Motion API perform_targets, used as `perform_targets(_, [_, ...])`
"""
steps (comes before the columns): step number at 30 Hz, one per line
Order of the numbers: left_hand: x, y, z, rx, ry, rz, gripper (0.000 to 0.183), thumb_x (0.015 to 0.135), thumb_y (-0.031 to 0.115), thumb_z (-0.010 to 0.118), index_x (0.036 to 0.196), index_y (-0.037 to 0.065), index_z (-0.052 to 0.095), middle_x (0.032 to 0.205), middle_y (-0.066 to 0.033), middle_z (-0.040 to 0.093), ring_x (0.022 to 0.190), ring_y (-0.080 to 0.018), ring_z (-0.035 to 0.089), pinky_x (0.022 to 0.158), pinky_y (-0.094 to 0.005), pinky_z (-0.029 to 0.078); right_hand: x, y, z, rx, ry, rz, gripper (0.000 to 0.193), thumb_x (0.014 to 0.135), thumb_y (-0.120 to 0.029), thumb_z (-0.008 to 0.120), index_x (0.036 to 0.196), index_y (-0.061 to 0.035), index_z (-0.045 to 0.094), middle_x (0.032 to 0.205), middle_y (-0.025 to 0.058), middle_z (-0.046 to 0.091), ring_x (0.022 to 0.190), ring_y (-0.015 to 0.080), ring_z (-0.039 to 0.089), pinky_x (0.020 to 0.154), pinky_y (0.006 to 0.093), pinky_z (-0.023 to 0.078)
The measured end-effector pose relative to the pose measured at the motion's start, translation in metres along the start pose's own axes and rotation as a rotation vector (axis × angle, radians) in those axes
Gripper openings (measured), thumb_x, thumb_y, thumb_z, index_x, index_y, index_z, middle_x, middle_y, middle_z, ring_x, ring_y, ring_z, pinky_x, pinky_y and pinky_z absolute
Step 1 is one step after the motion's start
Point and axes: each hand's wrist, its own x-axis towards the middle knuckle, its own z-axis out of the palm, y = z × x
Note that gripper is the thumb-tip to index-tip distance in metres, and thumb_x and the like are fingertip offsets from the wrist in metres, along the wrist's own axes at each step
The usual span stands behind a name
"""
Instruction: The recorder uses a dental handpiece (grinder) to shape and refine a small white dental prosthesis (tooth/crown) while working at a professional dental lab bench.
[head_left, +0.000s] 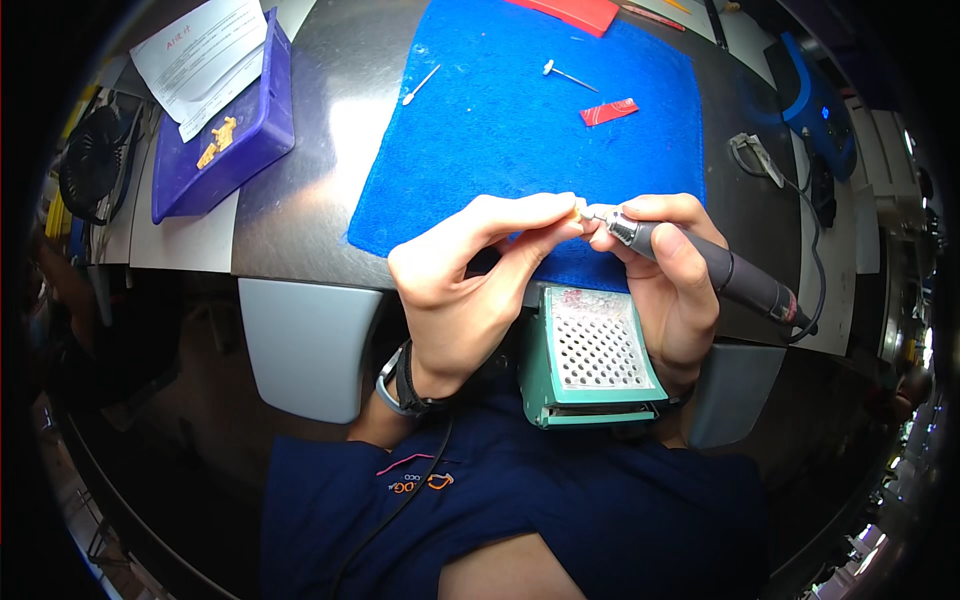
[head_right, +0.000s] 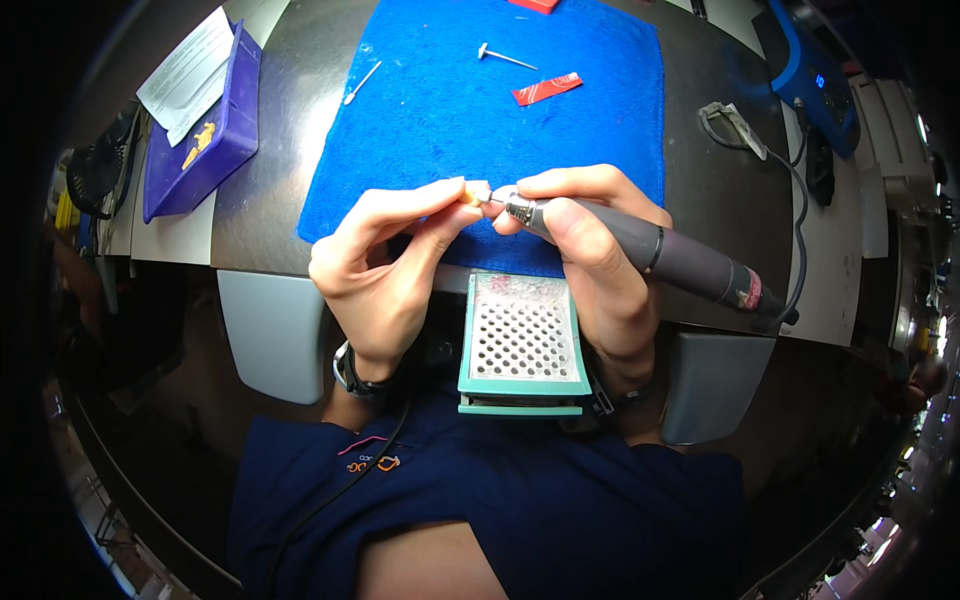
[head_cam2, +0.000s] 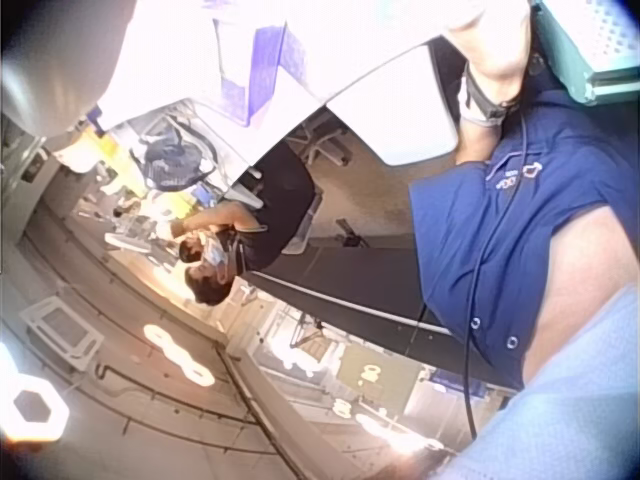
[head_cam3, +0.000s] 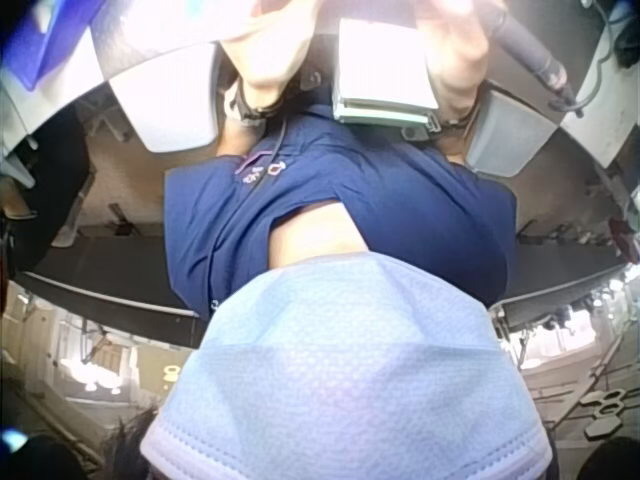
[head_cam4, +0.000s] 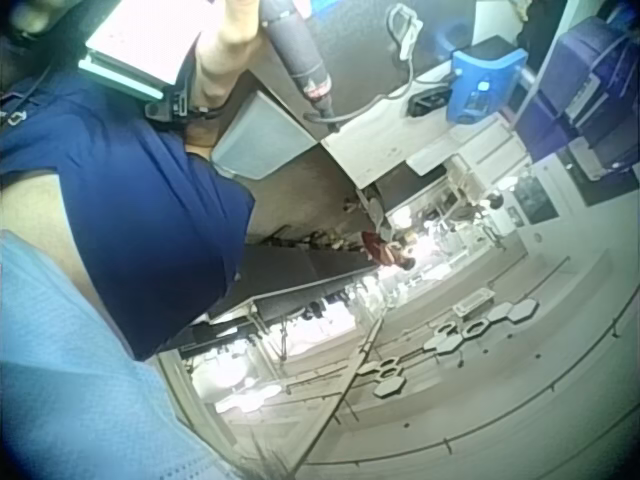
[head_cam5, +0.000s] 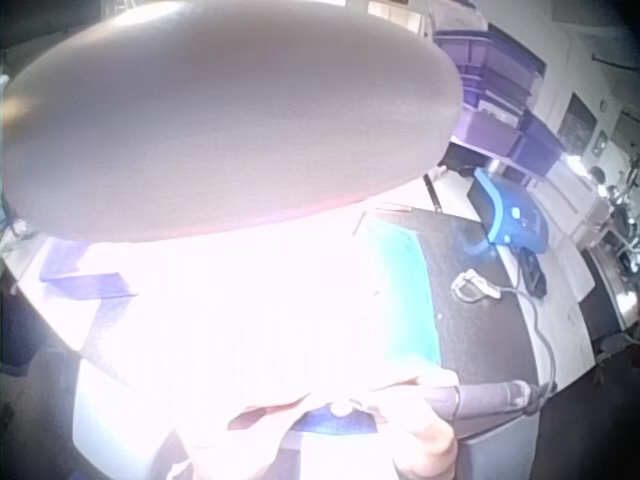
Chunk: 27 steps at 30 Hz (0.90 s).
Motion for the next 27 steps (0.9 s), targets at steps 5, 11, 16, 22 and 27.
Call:
perform_targets(5, [-0.0004, 0.0, -0.0007, -0.002, 0.004, -0.005, 0.021, 0.084, -0.011, 0.073, 0.105, -0.006, 0.073, 0.097, -0.0149, 0.076, 0.089, -0.0186, 0.074, 0.081, -0.0287, 0.06, 0.0, 0.0011, -0.0001, 0.004, -0.027, -0.02, 0.026, 0.094, -0.009, 0.054, 0.108, 0.0107, 0.062, 0.1, 0.0249, 0.07, 0.093, 0.026, 0.069, 0.091, 0.0394, 0.054])
perform_targets(11, [-0.0004, 0.0001, -0.0011, 0.015, -0.003, -0.002, 0.02, 0.084, -0.011, 0.073, 0.104, -0.007, 0.073, 0.097, -0.0148, 0.076, 0.089, -0.0187, 0.074, 0.081, -0.0288, 0.06, -0.0006, 0.0006, -0.0014, 0.002, -0.03, -0.01, 0.025, 0.095, -0.009, 0.054, 0.108, 0.0103, 0.062, 0.102, 0.0252, 0.07, 0.094, 0.0265, 0.069, 0.092, 0.0399, 0.054])
perform_targets(16, [0.0002, 0.001, -0.0005, -0.018, 0.0, -0.016, 0.02, 0.085, -0.011, 0.072, 0.104, -0.007, 0.073, 0.097, -0.0149, 0.076, 0.089, -0.0188, 0.074, 0.082, -0.0289, 0.06, -0.0006, 0.0017, -0.0011, 0.006, -0.011, -0.016, 0.026, 0.095, -0.01, 0.054, 0.109, 0.0103, 0.062, 0.101, 0.025, 0.07, 0.094, 0.0265, 0.069, 0.092, 0.04, 0.054])
perform_targets(22, [-0.0001, 0.0005, -0.001, -0.014, 0.001, -0.014, 0.02, 0.085, -0.011, 0.073, 0.105, -0.007, 0.073, 0.097, -0.0148, 0.076, 0.089, -0.0188, 0.074, 0.082, -0.0289, 0.06, 0.0002, 0.0008, -0.0001, -0.007, -0.01, -0.014, 0.027, 0.095, -0.011, 0.054, 0.109, 0.0104, 0.062, 0.1, 0.0248, 0.07, 0.094, 0.0262, 0.069, 0.092, 0.0396, 0.054])
perform_targets(27, [-0.0002, -0.0014, -0.0006, -0.018, 0.004, -0.01, 0.02, 0.084, -0.011, 0.073, 0.104, -0.006, 0.074, 0.097, -0.015, 0.076, 0.089, -0.0189, 0.074, 0.082, -0.029, 0.06, 0.0003, 0.0005, -0.0005, -0.011, -0.028, -0.02, 0.027, 0.095, -0.011, 0.055, 0.109, 0.0105, 0.062, 0.1, 0.0248, 0.07, 0.094, 0.0264, 0.069, 0.092, 0.0396, 0.054])
